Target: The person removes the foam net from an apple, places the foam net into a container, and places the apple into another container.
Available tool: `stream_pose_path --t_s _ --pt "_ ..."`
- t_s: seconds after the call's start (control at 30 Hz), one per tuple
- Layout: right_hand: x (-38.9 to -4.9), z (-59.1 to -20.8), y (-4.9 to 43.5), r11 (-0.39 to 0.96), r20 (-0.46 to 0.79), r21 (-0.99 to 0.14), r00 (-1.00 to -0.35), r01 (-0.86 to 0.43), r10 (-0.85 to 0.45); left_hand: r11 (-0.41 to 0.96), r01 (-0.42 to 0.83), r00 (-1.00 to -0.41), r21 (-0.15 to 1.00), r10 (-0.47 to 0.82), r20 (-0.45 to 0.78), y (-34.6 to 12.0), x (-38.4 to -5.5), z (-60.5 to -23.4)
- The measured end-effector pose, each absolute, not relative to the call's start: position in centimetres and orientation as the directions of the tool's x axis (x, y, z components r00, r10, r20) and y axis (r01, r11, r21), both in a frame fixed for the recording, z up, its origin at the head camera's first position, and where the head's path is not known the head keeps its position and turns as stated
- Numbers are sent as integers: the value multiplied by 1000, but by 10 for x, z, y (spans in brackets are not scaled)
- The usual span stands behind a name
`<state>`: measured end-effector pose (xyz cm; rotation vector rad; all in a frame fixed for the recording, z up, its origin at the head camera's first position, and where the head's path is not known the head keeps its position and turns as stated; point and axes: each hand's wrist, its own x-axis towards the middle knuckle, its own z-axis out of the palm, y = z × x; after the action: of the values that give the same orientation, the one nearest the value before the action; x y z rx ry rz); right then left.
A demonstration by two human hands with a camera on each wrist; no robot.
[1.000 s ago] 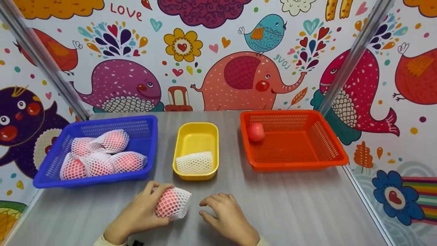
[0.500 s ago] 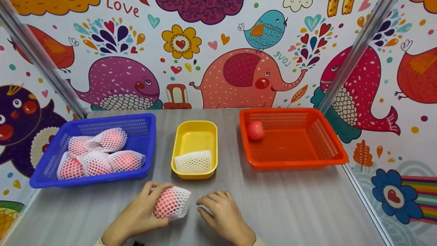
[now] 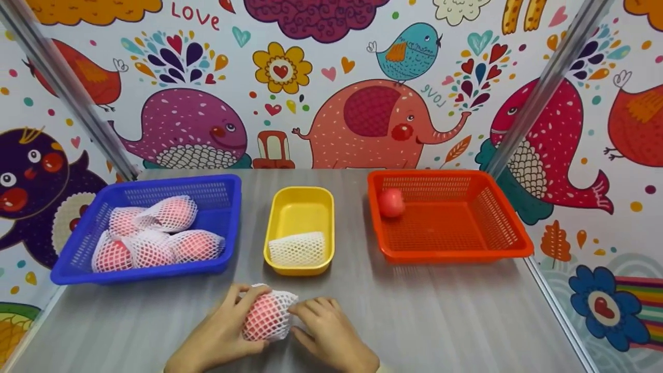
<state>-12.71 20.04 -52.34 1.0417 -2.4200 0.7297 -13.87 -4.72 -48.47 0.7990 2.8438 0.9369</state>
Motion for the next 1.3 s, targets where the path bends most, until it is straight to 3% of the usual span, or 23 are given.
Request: stream_pose_path --t_s 0.17,0.3,0.5,0.73,0.9,1.07,1.3 --pt "-123 -530 197 612 454 -359 -705 -704 -545 665 509 -837 547 529 136 -43 -138 -490" --pt "-121 -534 194 625 423 -360 -718 -693 -553 599 568 -782 564 606 145 -42 -138 -491" --pt "-119 -537 195 572 400 -468 -739 -673 -542 502 615 -695 608 709 118 -40 -138 -488" --pt "-115 -535 203 582 396 -530 -787 -617 -473 545 627 -688 556 722 68 -49 -143 -484" --pt "-107 -532 209 538 387 -619 -818 -572 -425 533 706 -668 466 721 187 -54 -146 -488" --pt "-104 -522 214 539 467 -587 -797 -604 -383 565 768 -640 302 688 342 -56 -159 -490" --pt "-102 -510 228 545 539 -549 -767 -634 -348 658 737 -640 153 608 470 -58 -197 -474"
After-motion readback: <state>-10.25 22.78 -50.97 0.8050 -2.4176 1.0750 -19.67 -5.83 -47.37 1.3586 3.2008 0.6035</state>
